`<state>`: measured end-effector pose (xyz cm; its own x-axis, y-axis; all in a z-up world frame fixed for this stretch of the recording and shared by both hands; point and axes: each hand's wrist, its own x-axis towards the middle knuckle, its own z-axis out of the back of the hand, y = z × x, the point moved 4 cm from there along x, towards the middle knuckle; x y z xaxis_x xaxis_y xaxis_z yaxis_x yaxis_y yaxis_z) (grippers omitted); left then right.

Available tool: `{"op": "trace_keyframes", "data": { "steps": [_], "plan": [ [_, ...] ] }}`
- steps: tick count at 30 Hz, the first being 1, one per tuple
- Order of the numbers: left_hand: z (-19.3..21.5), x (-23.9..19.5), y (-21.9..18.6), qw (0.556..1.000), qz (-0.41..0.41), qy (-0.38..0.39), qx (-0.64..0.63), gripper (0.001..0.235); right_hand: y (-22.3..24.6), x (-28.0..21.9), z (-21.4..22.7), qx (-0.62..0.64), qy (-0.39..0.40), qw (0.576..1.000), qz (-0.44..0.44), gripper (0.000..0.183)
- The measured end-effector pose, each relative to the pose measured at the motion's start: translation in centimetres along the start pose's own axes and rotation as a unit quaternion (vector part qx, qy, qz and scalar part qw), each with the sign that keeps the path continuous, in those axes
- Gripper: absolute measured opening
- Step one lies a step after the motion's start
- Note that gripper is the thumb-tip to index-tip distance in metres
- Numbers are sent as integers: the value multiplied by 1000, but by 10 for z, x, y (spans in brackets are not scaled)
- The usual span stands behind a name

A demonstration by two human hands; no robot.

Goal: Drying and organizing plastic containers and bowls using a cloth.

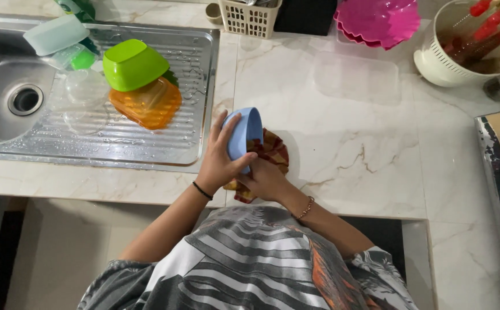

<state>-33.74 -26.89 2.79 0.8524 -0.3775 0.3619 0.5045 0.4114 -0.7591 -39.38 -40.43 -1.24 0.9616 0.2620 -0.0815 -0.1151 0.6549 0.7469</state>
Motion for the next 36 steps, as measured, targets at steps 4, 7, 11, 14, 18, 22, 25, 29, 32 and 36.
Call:
{"op": "trace_keyframes", "data": {
  "steps": [4,7,11,14,18,22,25,29,32,36],
  "plan": [
    [1,4,14,998,51,38,-15,75,-4,-1,-10,91,36,995,3,53],
    [5,14,24,995,53,31,-79,69,-13,7,-15,11,-4,993,118,58],
    [6,23,27,994,55,26,-95,64,-8,10,-4,-101,-50,978,173,62],
    [6,27,22,994,70,34,-80,64,-1,8,2,30,49,994,92,68],
    [2,31,30,994,69,39,-80,64,-28,13,-14,77,72,990,97,66],
    [-1,31,43,989,107,49,-86,66,-37,19,-21,-56,-21,986,158,55],
    [17,27,16,998,39,-51,-10,91,-33,15,-18,-115,-78,971,194,46],
    [13,10,-9,1000,4,-12,11,86,-15,4,-13,-63,-42,990,119,40],
    [4,11,1,1000,21,14,-3,75,6,-2,-4,17,8,998,60,43],
    [5,18,23,993,76,23,-86,60,-6,7,-6,0,15,994,107,50]
  ]
}}
